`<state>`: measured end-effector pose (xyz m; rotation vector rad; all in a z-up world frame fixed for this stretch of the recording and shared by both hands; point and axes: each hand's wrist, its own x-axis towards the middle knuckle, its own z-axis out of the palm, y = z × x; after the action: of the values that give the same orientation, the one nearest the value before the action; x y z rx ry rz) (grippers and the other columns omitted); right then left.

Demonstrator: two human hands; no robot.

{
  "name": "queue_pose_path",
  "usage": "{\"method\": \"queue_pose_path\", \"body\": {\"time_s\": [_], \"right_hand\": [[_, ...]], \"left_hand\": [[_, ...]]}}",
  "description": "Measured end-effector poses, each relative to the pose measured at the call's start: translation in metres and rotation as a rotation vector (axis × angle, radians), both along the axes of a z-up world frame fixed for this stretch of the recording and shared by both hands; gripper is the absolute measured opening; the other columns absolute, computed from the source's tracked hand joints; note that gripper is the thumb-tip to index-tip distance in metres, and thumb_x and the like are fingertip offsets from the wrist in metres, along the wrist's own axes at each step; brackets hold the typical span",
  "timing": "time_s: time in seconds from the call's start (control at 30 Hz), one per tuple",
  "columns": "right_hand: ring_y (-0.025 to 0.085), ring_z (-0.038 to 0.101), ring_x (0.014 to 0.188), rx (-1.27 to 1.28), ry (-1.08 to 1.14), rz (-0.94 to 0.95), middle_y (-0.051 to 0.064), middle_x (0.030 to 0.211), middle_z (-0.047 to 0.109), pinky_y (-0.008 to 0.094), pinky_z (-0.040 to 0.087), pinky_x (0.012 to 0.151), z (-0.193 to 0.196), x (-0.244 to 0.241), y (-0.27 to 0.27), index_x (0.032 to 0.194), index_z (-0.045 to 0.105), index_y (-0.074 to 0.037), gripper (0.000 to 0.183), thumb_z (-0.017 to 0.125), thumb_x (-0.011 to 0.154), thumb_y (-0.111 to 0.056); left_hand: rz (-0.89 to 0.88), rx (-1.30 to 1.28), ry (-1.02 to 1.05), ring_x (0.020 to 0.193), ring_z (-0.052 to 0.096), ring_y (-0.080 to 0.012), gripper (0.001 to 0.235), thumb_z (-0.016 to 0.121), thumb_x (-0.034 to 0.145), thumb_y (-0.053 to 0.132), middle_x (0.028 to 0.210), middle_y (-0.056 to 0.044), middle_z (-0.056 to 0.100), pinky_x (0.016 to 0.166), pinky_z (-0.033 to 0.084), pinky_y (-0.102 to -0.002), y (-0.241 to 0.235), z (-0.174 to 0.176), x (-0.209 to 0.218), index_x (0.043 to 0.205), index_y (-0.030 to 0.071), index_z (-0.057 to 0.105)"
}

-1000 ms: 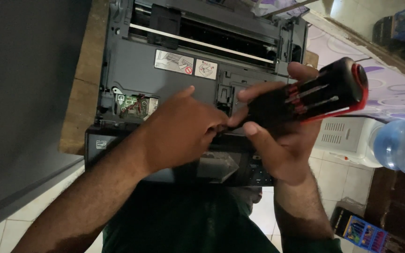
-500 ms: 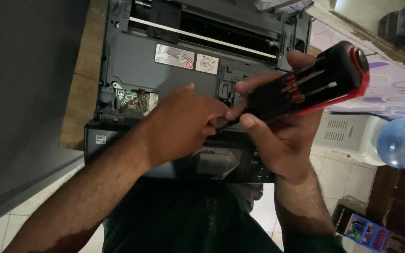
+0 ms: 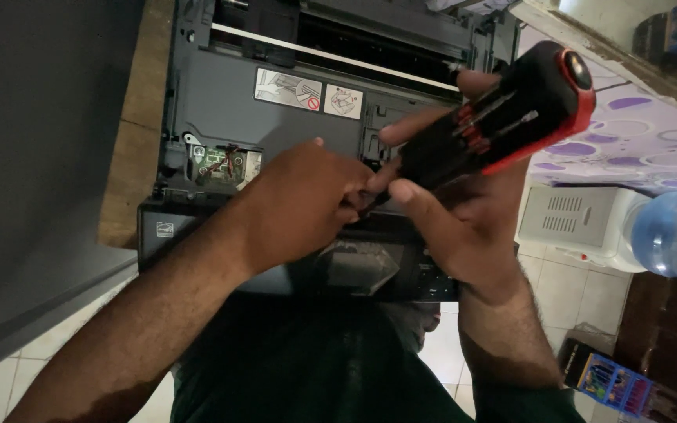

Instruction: The person uses a screwdriver to tighten screws on the back of a printer. They then pick up the front control panel, align it with the main body, and secure it in place by tightening screws on the front and sides.

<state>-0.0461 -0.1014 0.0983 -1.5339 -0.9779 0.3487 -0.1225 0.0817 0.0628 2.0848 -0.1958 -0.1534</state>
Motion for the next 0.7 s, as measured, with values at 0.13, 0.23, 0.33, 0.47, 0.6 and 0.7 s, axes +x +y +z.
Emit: {"method": "queue_pose_path", "body": {"time_s": [0.13, 0.23, 0.33, 0.47, 0.6, 0.7], "right_hand": [[0.031, 0.077, 0.089, 0.031, 0.027, 0.043, 0.022, 0.129, 0.063, 0.040, 0.071, 0.084, -0.002, 0.000, -0.002, 0.152, 0.025, -0.014, 0.068, 0.070, 0.102, -0.002], [0.030, 0.078, 0.092, 0.030, -0.020, 0.067, 0.021, 0.131, 0.063, 0.039, 0.072, 0.088, -0.003, 0.000, -0.003, 0.154, 0.024, -0.014, 0.067, 0.068, 0.104, -0.003], [0.031, 0.079, 0.094, 0.016, 0.001, 0.058, 0.022, 0.132, 0.062, 0.041, 0.073, 0.089, -0.002, -0.001, -0.003, 0.154, 0.023, -0.016, 0.068, 0.068, 0.105, -0.002], [0.032, 0.078, 0.095, 0.026, 0.024, 0.048, 0.023, 0.131, 0.062, 0.041, 0.072, 0.090, -0.002, -0.001, -0.003, 0.152, 0.024, -0.014, 0.066, 0.068, 0.104, 0.000], [0.029, 0.078, 0.096, 0.038, -0.024, 0.077, 0.020, 0.130, 0.064, 0.037, 0.071, 0.091, -0.003, 0.002, -0.003, 0.151, 0.026, -0.014, 0.066, 0.070, 0.103, -0.001], [0.029, 0.078, 0.102, 0.028, -0.020, 0.059, 0.021, 0.132, 0.063, 0.038, 0.071, 0.095, -0.002, -0.004, -0.006, 0.152, 0.025, -0.013, 0.068, 0.070, 0.103, 0.000]], "left_hand": [[0.015, -0.055, -0.003, 0.063, 0.074, -0.0193, 0.019, 0.070, 0.085, 0.001, 0.067, 0.001, 0.075, 0.122, 0.019, -0.063, 0.000, 0.005, -0.002, 0.074, 0.016, 0.067], [0.011, -0.049, -0.057, 0.055, 0.069, -0.0180, 0.025, 0.067, 0.085, -0.001, 0.058, 0.003, 0.067, 0.120, 0.022, -0.063, 0.000, 0.003, -0.002, 0.069, 0.016, 0.062], [0.004, -0.018, 0.001, 0.063, 0.073, -0.0204, 0.020, 0.069, 0.086, 0.002, 0.066, 0.001, 0.074, 0.121, 0.021, -0.061, 0.000, 0.003, 0.000, 0.074, 0.017, 0.067], [0.013, 0.010, 0.024, 0.066, 0.072, -0.0254, 0.018, 0.068, 0.085, 0.003, 0.068, -0.001, 0.076, 0.122, 0.020, -0.061, 0.000, 0.002, 0.002, 0.074, 0.017, 0.067], [-0.015, 0.037, 0.047, 0.080, 0.077, -0.0247, 0.007, 0.072, 0.088, 0.013, 0.084, -0.001, 0.082, 0.121, 0.021, -0.064, 0.000, 0.009, 0.004, 0.088, 0.017, 0.077], [-0.040, 0.042, 0.076, 0.062, 0.076, -0.0251, 0.026, 0.069, 0.095, 0.036, 0.064, -0.002, 0.077, 0.124, 0.016, -0.066, 0.002, 0.014, 0.004, 0.078, 0.017, 0.073]]}}
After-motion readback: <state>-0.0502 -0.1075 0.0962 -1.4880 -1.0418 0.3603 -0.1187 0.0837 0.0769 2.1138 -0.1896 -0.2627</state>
